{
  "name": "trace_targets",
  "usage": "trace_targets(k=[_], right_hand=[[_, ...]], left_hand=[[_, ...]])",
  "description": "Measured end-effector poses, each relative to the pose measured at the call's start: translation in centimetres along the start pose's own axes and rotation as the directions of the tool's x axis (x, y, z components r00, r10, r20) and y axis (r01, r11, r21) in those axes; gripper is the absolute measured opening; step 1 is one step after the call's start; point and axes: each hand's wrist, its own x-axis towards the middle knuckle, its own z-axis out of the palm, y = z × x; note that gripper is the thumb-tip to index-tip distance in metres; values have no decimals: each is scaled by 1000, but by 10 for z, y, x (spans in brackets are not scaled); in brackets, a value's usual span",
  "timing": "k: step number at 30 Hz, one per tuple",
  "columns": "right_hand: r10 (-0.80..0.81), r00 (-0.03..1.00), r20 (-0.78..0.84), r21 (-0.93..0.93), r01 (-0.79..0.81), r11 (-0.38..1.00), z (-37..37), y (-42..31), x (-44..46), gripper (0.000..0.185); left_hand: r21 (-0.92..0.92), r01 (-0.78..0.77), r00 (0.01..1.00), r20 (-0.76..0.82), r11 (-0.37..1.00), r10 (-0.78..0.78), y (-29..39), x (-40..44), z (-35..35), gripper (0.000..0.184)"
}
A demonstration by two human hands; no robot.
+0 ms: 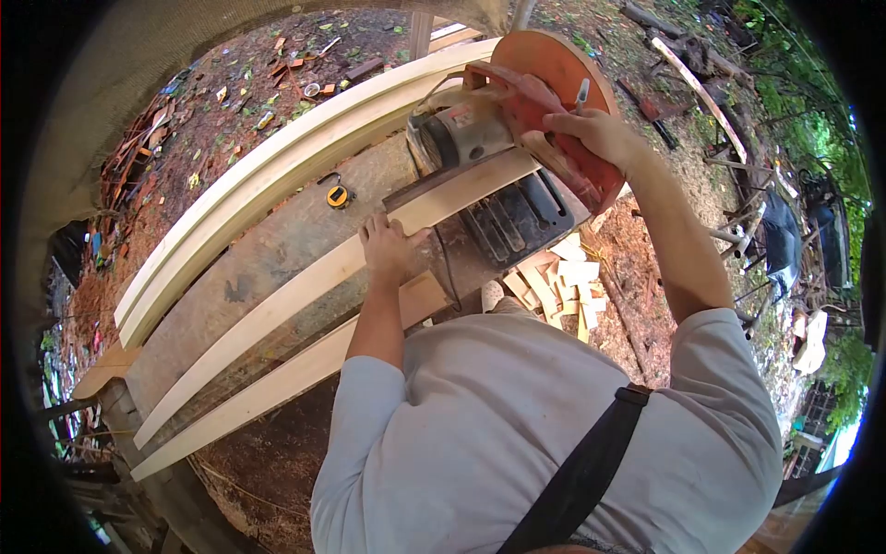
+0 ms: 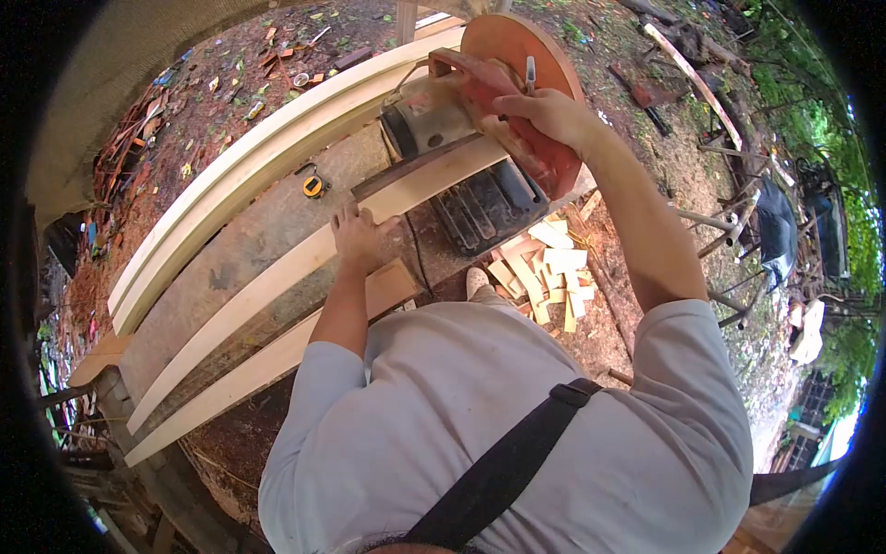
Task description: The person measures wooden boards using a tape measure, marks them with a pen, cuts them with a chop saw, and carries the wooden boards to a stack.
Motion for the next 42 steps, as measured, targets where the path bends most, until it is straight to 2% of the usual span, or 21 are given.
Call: trace_targets(k=[7,9,12,15,17,19,21,23,27,28,30,31,33,34,35,37,38,39,40,41,42], right_hand=[[-15,999,-42,18,16,1000,4,17,4,41],[-17,999,-29,137,21,990,7,25,3,42],[-68,997,-23,155,71,985,10,50,10,42],[-83,995,-53,31,85,996,12,68,15,45],[-125,988,-87,-3,125,992,10,54,12,48],[-97,989,-108,-412,44,910,-3,-3,3,52],[-300,949,-98,-506,212,836,-27,-18,27,46],[-523,843,-127,-548,380,745,-33,-61,-6,44],[-523,822,-226,-504,360,785,-32,-90,-35,39],[-587,805,-89,-128,575,808,-30,-95,-46,49],[-819,489,-299,-61,847,528,-49,-71,-41,45],[-881,110,-461,-455,823,341,-73,-42,-34,35],[-636,16,-772,-502,600,624,-73,-23,-68,40],[-314,48,-948,-191,703,685,-80,7,-61,42],[-180,-46,-983,-143,808,571,-89,45,-41,39],[-225,-28,-974,-192,625,756,-102,158,11,36],[-156,137,-978,-102,337,936,-88,206,26,33],[-36,284,-958,49,286,957,-75,270,59,22],[7,428,-904,54,97,994,-54,314,71,17],[17,491,-871,69,88,994,-27,376,97,14],[-70,562,-824,16,146,989,3,391,98,15]], left_hand=[[0,3,1000,-3,1000,-3,0,0,1,76],[7,0,1000,-21,1000,0,-1,1,5,76],[4,-6,1000,-26,1000,6,-2,0,6,77],[-14,8,1000,-12,1000,-9,1,-1,-2,74],[-62,34,995,96,997,-27,7,-1,-22,55],[-27,7,992,123,1000,-3,-16,1,-2,43],[14,-32,986,164,999,29,-28,0,0,32],[41,33,969,244,999,-42,-30,-2,-10,24],[16,21,951,308,1000,-24,-51,-18,-15,27],[23,15,948,316,1000,-22,-58,-20,-20,27],[-137,162,848,526,977,-67,-70,-20,-30,33],[-131,165,845,529,977,-72,-70,-18,-37,33],[-17,236,735,657,972,-167,-68,-12,-48,38],[-15,241,733,658,970,-172,-70,-9,-47,38],[12,216,723,670,976,-169,-72,-5,-43,38],[41,200,711,681,979,-174,-72,-3,-41,38],[13,215,711,684,976,-166,-72,-2,-43,39],[-14,230,710,687,973,-158,-71,-3,-45,39],[-8,235,710,685,972,-165,-66,-2,-49,39],[-15,260,704,687,966,-179,-60,0,-56,41],[-17,285,694,693,958,-194,-55,-1,-62,42]])
